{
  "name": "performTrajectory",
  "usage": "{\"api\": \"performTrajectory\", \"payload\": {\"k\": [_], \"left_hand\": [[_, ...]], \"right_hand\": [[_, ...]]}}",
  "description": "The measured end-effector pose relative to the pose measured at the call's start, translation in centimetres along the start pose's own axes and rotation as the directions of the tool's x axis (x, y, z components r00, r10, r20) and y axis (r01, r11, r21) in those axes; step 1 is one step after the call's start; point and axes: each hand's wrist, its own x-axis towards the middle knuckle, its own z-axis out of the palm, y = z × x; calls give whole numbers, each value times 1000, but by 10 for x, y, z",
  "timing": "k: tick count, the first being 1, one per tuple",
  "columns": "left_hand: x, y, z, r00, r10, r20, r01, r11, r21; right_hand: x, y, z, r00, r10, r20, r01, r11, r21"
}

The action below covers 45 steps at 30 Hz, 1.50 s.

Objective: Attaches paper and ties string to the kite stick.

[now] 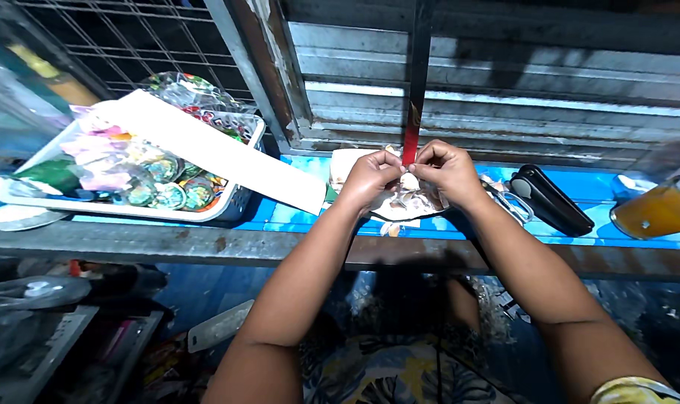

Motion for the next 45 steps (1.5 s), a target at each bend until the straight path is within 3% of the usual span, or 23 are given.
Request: {"api": "performTrajectory", "payload": {"k": [5,11,14,18,25,28,33,42,45], "left_hand": [[1,-1,0,1000,22,-9,-22,1000,19],[4,-5,1,986,113,-124,-101,990,99],[3,-6,3,981,157,-110,-131,967,218],[2,-7,5,989,139,-51,-120,953,279],[1,-4,6,999,5,38,-7,998,70],[0,-3,4,999,2,40,-5,997,74],[3,-4,2,1000,14,-21,-13,999,53],[6,-7,-1,990,113,-85,-115,993,-18],[5,-8,-1,990,116,-78,-119,992,-33]], "right_hand": [[0,-2,-4,1000,-16,3,17,999,-49],[-2,-15,-15,974,-75,-215,35,982,-184],[-8,-15,3,984,-81,-161,39,968,-247],[-8,-13,11,994,16,-108,-35,982,-185],[-6,-12,7,991,118,-62,-120,992,-37],[-5,-14,5,986,159,-43,-158,987,23],[-2,-14,-2,995,93,-37,-88,988,130],[2,-12,-11,966,247,77,-241,967,-82],[2,-10,-9,971,226,80,-219,972,-83]]}}
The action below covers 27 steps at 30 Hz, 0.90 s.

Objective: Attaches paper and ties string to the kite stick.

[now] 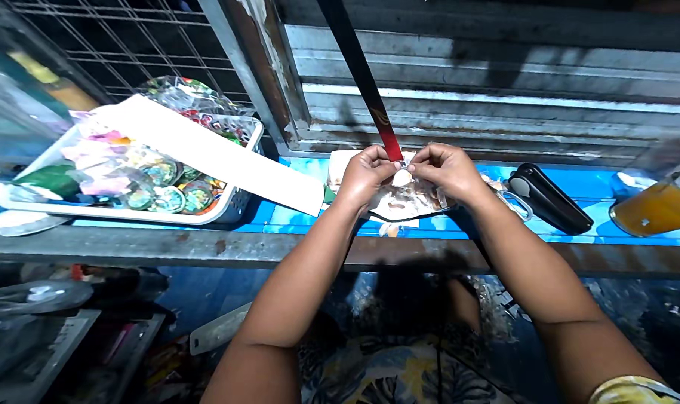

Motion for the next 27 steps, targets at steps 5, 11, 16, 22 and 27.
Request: {"api": "performTrajectory", "payload": {"k": [5,11,16,22,27], "left_hand": [[0,0,1,998,-45,38,45,999,0],[-1,2,2,997,-74,27,74,997,-3],[0,0,2,999,-46,5,45,998,32],[1,-2,1,999,24,-32,-20,995,100],[3,-3,-3,986,96,-140,-85,993,79]], "right_hand": [[-1,6,5,989,-138,-55,138,990,-10],[-3,11,8,938,-336,-82,319,932,-169],[-3,12,7,923,-374,-83,348,909,-227],[-1,15,8,898,-434,-71,408,882,-237],[-4,7,6,952,-287,-104,271,952,-145]]}}
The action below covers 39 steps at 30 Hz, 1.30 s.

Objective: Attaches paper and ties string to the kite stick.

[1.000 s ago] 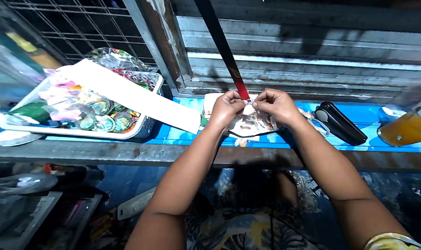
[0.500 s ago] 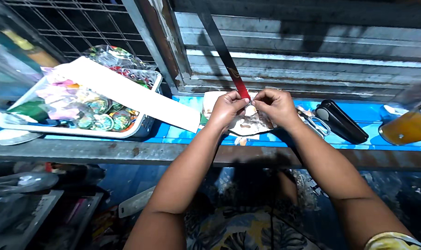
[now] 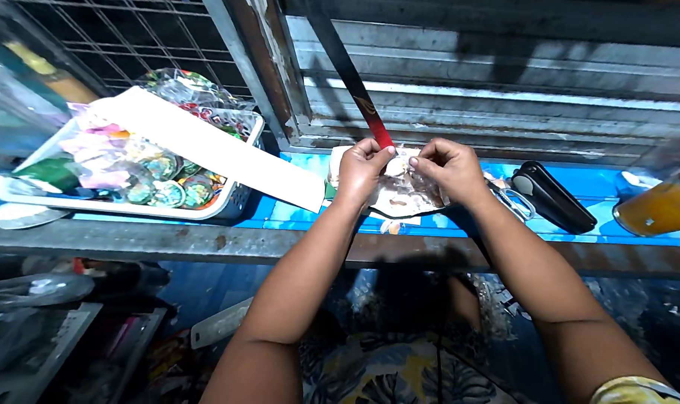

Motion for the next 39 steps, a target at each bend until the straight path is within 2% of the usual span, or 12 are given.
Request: {"api": "performTrajectory", "payload": {"k": [4,9,12,16,24,28,32,39], "left_hand": [[-2,2,2,1000,4,11,-4,1000,-18],[-3,4,3,999,-9,40,9,1000,-12],[-5,5,3,998,-25,58,25,1000,-7],[-3,4,2,998,-22,54,21,1000,16],[-4,6,3,996,-41,74,40,999,16],[-4,6,3,993,-32,112,31,1000,5],[-6,7,4,982,-67,176,80,994,-68],[-4,5,3,991,-69,119,74,997,-37]], "right_hand": [[-2,-6,7,989,136,62,-131,988,-79],[-3,3,12,999,-39,38,43,992,-119],[-3,3,9,998,-35,57,41,992,-117],[-1,4,7,996,8,88,-1,997,-78],[-1,5,11,999,-23,34,23,1000,10],[-1,5,9,998,21,52,-26,995,96],[1,3,5,994,83,66,-92,987,134],[1,-4,3,982,144,122,-165,969,182]]}}
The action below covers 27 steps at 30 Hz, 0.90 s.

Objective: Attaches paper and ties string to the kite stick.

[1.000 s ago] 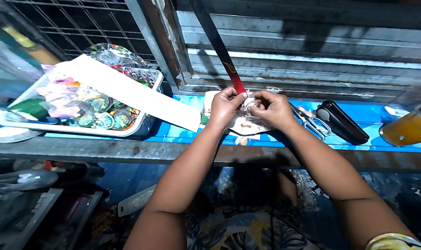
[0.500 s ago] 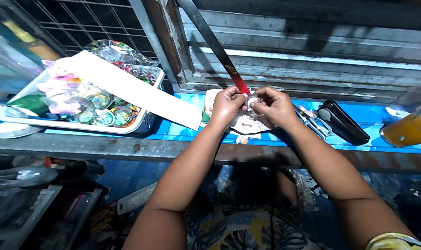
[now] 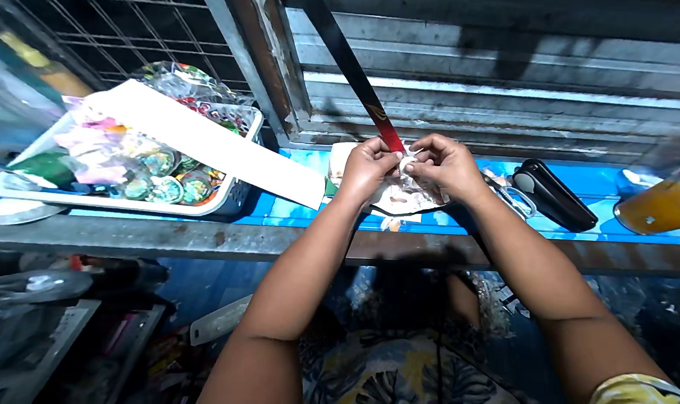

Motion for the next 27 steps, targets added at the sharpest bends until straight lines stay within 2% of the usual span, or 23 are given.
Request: {"api": "performTrajectory", "payload": {"k": [8,19,23,27], "left_hand": [[-2,1,0,999,43,24,-46,987,157],[-1,-1,-1,992,116,48,-124,967,221],[-1,-1,-1,991,114,70,-123,982,141],[-5,3,2,986,-23,164,19,999,27]], "right_hand": [[1,4,-2,997,-64,-47,64,998,-9],[1,5,1,1000,-12,-25,14,998,54],[0,1,2,998,34,-56,-28,995,97],[1,1,3,983,65,-171,-40,989,144]]}}
